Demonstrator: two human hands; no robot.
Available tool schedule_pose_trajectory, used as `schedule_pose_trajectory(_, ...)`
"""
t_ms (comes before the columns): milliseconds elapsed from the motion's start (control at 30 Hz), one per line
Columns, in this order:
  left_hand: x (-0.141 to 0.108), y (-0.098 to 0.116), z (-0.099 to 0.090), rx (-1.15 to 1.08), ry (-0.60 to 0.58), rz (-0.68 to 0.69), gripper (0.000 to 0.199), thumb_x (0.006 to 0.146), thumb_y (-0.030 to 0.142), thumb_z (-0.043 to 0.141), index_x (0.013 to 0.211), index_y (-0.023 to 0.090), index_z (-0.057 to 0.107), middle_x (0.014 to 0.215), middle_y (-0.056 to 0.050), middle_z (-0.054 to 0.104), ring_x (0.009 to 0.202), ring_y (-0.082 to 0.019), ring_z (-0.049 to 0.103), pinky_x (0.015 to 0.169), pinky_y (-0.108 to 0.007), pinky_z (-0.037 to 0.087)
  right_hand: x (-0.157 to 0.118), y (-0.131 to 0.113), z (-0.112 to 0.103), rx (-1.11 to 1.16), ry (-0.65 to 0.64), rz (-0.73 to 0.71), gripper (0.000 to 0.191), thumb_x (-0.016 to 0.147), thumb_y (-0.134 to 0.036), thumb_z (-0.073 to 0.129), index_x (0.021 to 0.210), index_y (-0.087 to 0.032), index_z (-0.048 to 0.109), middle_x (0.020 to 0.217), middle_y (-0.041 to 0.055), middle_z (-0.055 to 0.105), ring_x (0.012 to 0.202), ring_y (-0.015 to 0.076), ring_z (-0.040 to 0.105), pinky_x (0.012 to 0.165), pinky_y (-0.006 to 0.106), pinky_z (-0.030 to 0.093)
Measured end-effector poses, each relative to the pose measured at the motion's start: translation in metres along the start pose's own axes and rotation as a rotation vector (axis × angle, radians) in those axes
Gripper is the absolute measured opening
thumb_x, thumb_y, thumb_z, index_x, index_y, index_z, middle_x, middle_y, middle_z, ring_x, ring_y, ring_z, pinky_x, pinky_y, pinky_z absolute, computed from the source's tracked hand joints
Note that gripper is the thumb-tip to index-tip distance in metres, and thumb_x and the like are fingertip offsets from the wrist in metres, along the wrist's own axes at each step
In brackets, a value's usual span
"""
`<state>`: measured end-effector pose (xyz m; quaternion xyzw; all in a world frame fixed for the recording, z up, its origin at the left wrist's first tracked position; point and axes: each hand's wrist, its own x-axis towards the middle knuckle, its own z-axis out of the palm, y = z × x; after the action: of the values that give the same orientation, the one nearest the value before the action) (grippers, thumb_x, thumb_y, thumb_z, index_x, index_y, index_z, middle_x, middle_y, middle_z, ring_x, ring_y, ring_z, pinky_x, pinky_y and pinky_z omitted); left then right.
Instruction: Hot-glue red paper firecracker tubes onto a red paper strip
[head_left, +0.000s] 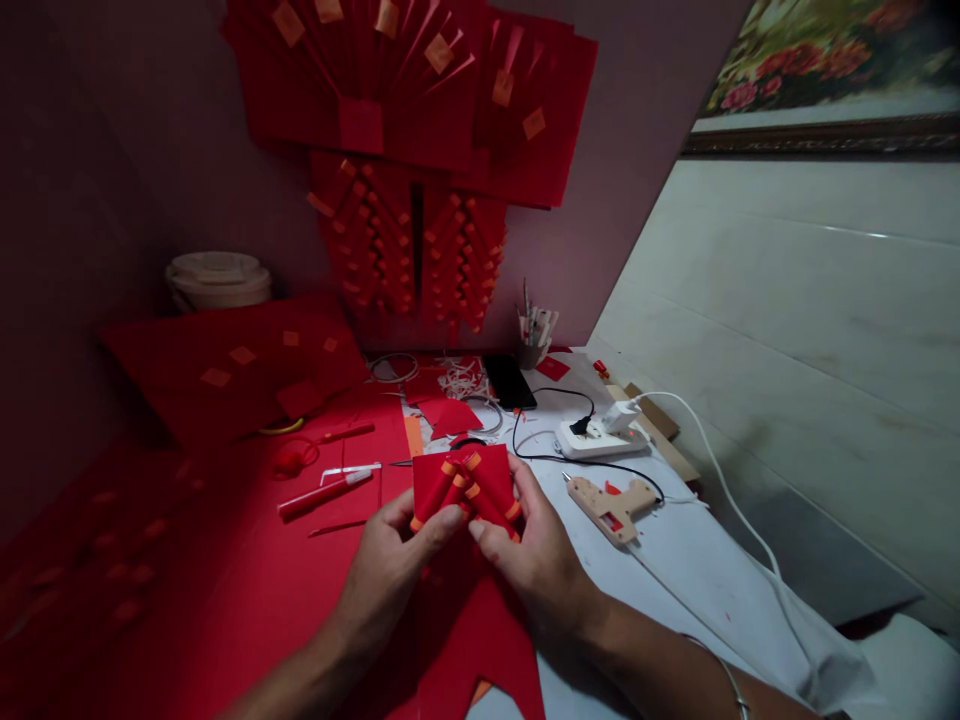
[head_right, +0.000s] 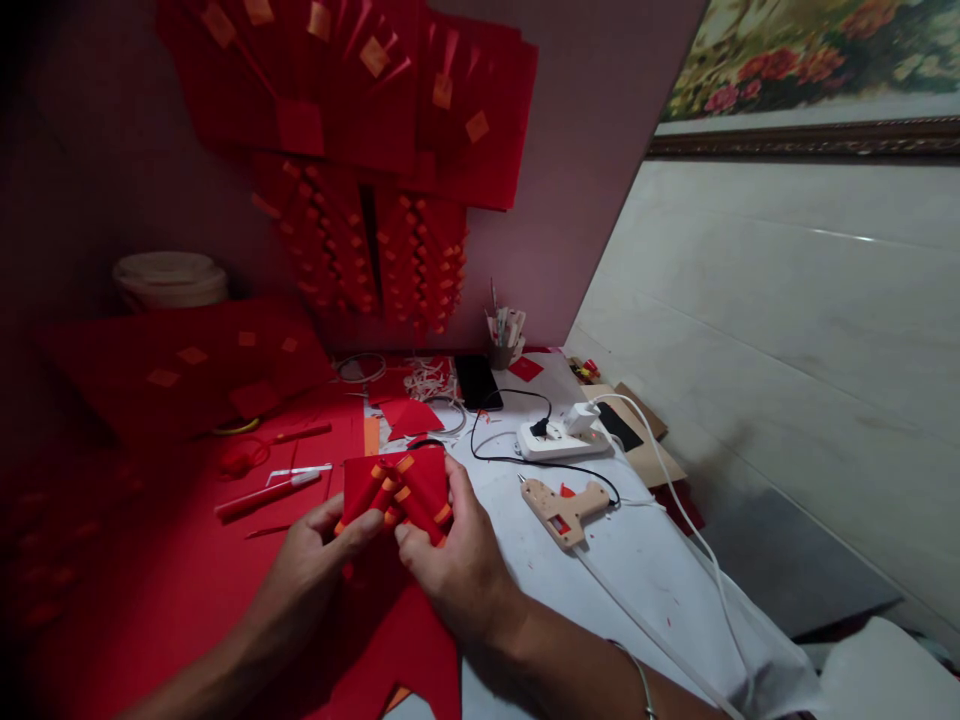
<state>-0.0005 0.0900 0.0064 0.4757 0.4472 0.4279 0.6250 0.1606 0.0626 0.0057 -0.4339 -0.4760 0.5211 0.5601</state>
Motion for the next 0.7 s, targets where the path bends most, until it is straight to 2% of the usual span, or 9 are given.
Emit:
schedule_pose_trajectory(100,0.0003,-0.0001,-0.0015,-0.03,0.011,0.048,0.042,0.079,0.061,0.075,0.082,0.019,0.069,0.066,0.003,0.063,0.058,-0.012,0.053,0.057,-0.021,0.046,-0.0006,-0.0033,0.0002,-0.013,-0.023,0.05,0.073,0.08,-0.025,0.073,0.145,-0.026,0.039,0.14,0.0127,0.061,0.126,0.0311,0.062,0.104,0.048,0.051)
schedule_pose_trajectory(267,-0.0001,0.0005,-0.0006,-0.047,0.022,0.081,0.036,0.079,0.053,0.078,0.075,0.019,0.068,0.062,0.004,0.061,0.055,-0.01,0.05,0.052,-0.019,0.042,-0.0004,-0.0052,-0.0012,0.021,-0.059,-0.002,0.067,0.085,-0.025,0.07,0.145,-0.028,0.038,0.139,0.0096,0.062,0.123,0.0273,0.064,0.108,0.046,0.047)
schedule_pose_trajectory(433,-0.002,0.003,0.0008,-0.029,0.005,0.087,0.032,0.078,0.048,0.081,0.073,0.018,0.071,0.063,0.003,0.064,0.056,-0.011,0.052,0.05,-0.019,0.041,0.0002,-0.0098,0.0005,0.035,-0.035,0.024,0.064,0.085,-0.025,0.069,0.142,-0.027,0.041,0.124,0.0076,0.07,0.11,0.0248,0.069,0.097,0.04,0.054)
schedule_pose_trajectory(600,-0.0039,0.0048,0.0013,-0.028,-0.011,0.088,0.029,0.079,0.047,0.081,0.082,0.019,0.076,0.069,0.002,0.07,0.059,-0.011,0.056,0.053,-0.019,0.044,-0.0009,-0.0086,0.0021,0.034,-0.016,0.012,0.062,0.085,-0.024,0.069,0.141,-0.027,0.043,0.129,0.0071,0.068,0.116,0.024,0.066,0.097,0.037,0.053)
schedule_pose_trajectory(700,-0.0043,0.0053,0.0014,-0.034,-0.009,0.085,0.028,0.08,0.047,0.08,0.086,0.02,0.077,0.069,0.002,0.069,0.061,-0.011,0.057,0.052,-0.018,0.043,-0.0016,-0.0068,0.0017,0.042,-0.02,0.028,0.062,0.086,-0.025,0.069,0.141,-0.027,0.042,0.127,0.0071,0.068,0.111,0.0231,0.068,0.093,0.036,0.055)
